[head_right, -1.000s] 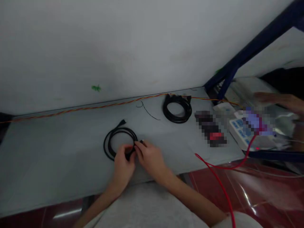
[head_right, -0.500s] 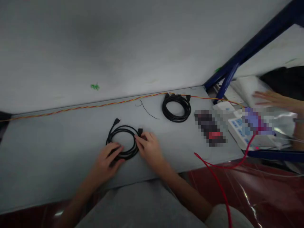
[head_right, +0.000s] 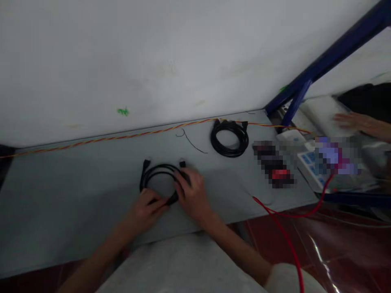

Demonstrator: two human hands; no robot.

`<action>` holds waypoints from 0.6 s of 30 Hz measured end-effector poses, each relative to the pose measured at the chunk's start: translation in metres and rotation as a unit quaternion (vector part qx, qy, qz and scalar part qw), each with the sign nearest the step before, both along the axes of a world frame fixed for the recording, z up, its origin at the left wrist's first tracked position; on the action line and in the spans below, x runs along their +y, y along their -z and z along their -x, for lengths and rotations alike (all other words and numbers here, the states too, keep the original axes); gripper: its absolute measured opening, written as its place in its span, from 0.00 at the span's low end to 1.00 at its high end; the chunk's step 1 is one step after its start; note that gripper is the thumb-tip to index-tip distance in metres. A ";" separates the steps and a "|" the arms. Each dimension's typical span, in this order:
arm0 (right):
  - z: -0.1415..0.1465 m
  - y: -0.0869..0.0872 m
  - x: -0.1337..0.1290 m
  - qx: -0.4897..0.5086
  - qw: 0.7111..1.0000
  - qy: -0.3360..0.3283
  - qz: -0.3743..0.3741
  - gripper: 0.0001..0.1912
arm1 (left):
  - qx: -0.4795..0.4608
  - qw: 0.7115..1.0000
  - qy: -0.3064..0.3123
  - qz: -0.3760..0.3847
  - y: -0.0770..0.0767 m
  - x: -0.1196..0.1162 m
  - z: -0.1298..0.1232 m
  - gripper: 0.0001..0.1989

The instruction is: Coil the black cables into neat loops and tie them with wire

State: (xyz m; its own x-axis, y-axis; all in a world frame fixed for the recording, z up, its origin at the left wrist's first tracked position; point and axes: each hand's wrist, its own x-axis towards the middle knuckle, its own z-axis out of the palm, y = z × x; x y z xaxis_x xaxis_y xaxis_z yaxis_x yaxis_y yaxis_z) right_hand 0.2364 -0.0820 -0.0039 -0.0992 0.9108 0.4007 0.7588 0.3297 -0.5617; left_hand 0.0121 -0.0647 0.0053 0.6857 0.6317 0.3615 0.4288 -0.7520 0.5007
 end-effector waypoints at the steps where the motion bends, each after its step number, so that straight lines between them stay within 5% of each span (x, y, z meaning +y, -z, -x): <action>1: -0.003 -0.003 -0.003 -0.013 0.998 -0.066 0.006 0.19 | 0.000 1.000 -0.008 -0.001 0.001 -0.004 -0.007 0.07; 4: -0.013 -0.011 -0.008 -0.029 0.970 -0.230 0.069 0.15 | -0.011 1.000 -0.004 0.024 0.003 -0.009 -0.017 0.07; 7: -0.023 -0.014 -0.007 -0.039 0.955 -0.269 0.116 0.10 | -0.007 0.998 0.037 0.051 -0.003 -0.003 0.000 0.10; 10: -0.028 -0.014 -0.003 -0.068 0.944 -0.303 0.111 0.10 | 0.057 0.998 0.022 -0.014 -0.008 0.004 0.029 0.15; 14: -0.029 -0.012 -0.001 -0.081 0.938 -0.316 0.121 0.17 | 0.079 0.985 -0.107 -0.112 -0.004 -0.006 0.050 0.19; 18: -0.027 -0.008 -0.007 -0.078 0.941 -0.310 0.108 0.21 | 0.091 0.976 -0.178 -0.088 0.004 -0.025 0.047 0.18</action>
State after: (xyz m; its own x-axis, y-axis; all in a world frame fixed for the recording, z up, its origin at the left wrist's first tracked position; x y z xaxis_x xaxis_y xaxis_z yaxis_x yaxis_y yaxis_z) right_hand 0.2634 -0.0890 0.0041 -0.6815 0.7164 0.1491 0.5369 0.6280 -0.5633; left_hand -0.0354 -0.0893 0.0015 0.4970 0.7804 0.3794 0.7484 -0.6068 0.2678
